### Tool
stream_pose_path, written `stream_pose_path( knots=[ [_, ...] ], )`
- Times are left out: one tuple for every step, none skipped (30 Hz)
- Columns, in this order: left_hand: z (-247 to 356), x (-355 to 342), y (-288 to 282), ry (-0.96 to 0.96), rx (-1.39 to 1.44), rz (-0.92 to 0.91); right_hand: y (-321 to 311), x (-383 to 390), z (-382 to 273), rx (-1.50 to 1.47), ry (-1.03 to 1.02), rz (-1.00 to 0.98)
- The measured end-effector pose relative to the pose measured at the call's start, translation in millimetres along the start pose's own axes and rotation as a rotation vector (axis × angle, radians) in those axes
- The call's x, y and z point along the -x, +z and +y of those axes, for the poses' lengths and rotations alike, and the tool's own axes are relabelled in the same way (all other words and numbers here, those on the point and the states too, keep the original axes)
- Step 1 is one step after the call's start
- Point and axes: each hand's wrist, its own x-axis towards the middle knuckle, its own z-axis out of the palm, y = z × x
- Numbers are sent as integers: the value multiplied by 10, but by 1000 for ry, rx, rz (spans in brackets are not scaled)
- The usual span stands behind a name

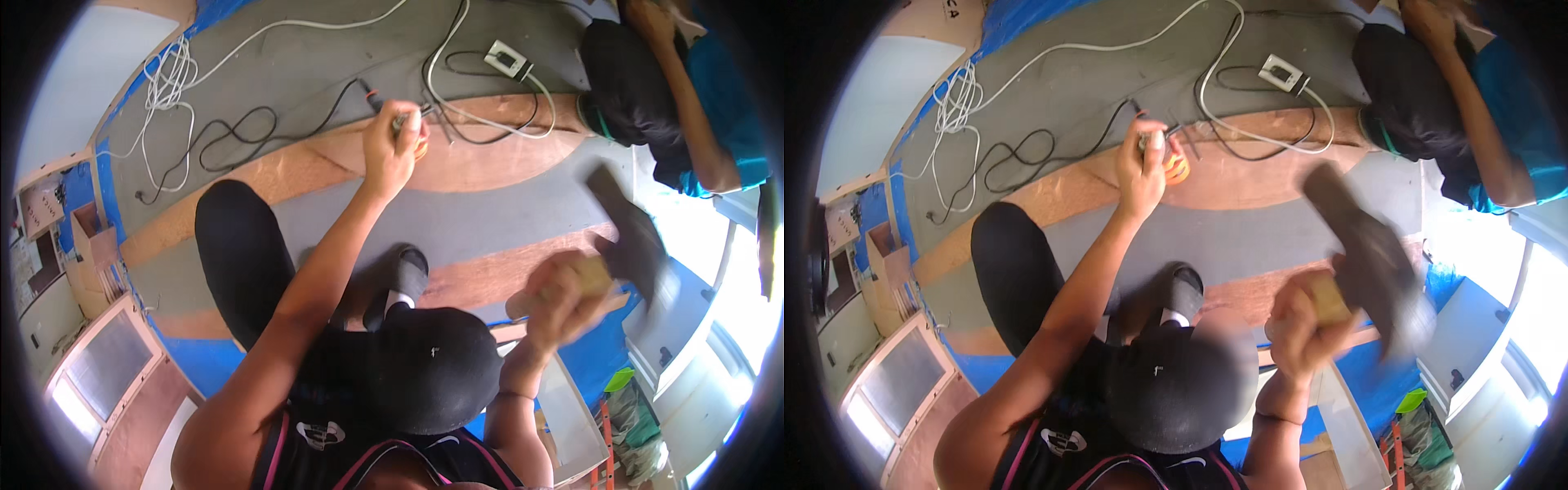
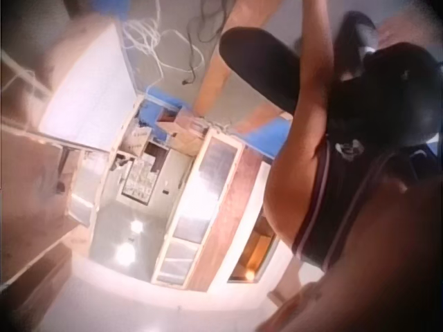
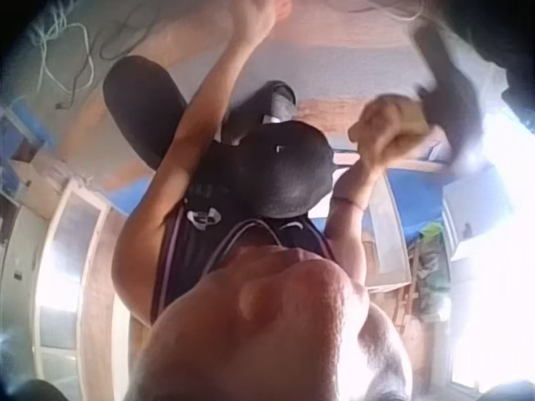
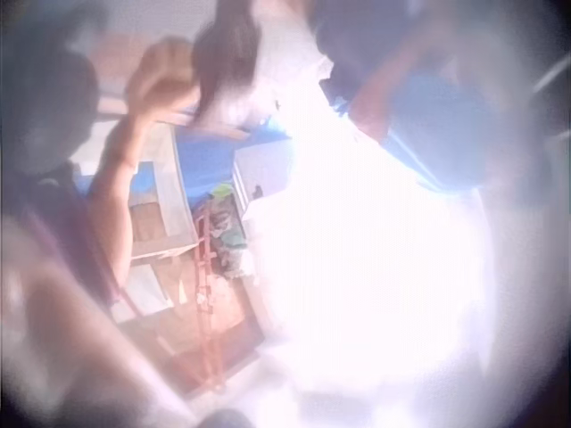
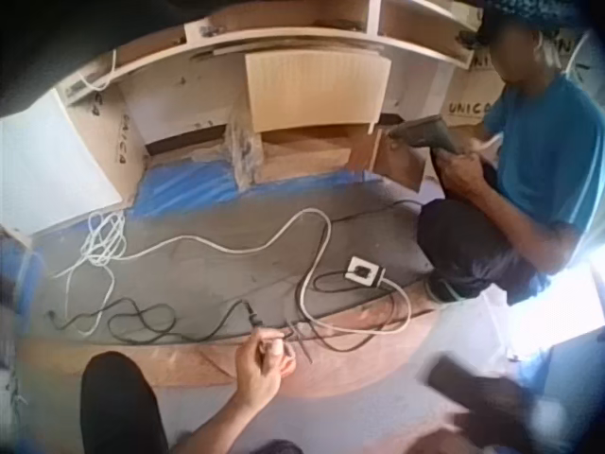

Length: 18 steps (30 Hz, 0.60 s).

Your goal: The person sits on the floor and uses a chuck key to adjust the drill bit in a power drill, then stands and uses the drill to make holes in wooden cabinetry.

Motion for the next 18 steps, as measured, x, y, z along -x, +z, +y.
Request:
stream_pose_path(
  knots=[
    [21,-9,4,108,-51,32,62,-46,-169,-110,-133,-28],
    [28,15,13,144,-152,38,46,71,-81,-124,-32,-56],
    [32,22,54,122,-135,12,-3,157,-37,-121,72,-62],
    [39,41,92,100,-119,-14,152,106,193,48,77,-158],
    [32,76,90,91,-114,-18,317,44,417,218,66,-256],
    [14,11,20,243,-353,-32,509,-47,584,378,39,-358],
    [-6,-57,-40,396,-592,-41,412,13,499,282,196,-310],
    [-30,-115,-135,416,-601,-30,317,121,396,178,346,-278],
    [-104,-192,-134,240,-338,-4,225,104,286,92,306,-126],
    [-187,-25,-197,7,-92,34,118,118,207,58,237,-102],
    [-44,-66,-89,-40,11,66,97,87,112,-43,111,-53],
    [53,-15,-94,-51,-8,88,116,71,38,-169,-22,-38],
    [109,-37,-81,45,-42,104,151,39,-44,-285,-149,-41],
    [154,-74,6,133,-58,100,175,54,83,-146,-242,-41],
    [167,-55,-11,103,26,102,242,108,284,-33,-336,-40],
    [141,-92,115,90,64,75,305,62,379,45,-117,-93],
    [62,-69,117,74,-95,6,406,53,540,114,112,-161],
    [19,-47,2,71,-273,-34,604,7,666,177,310,-266]
  ],
)
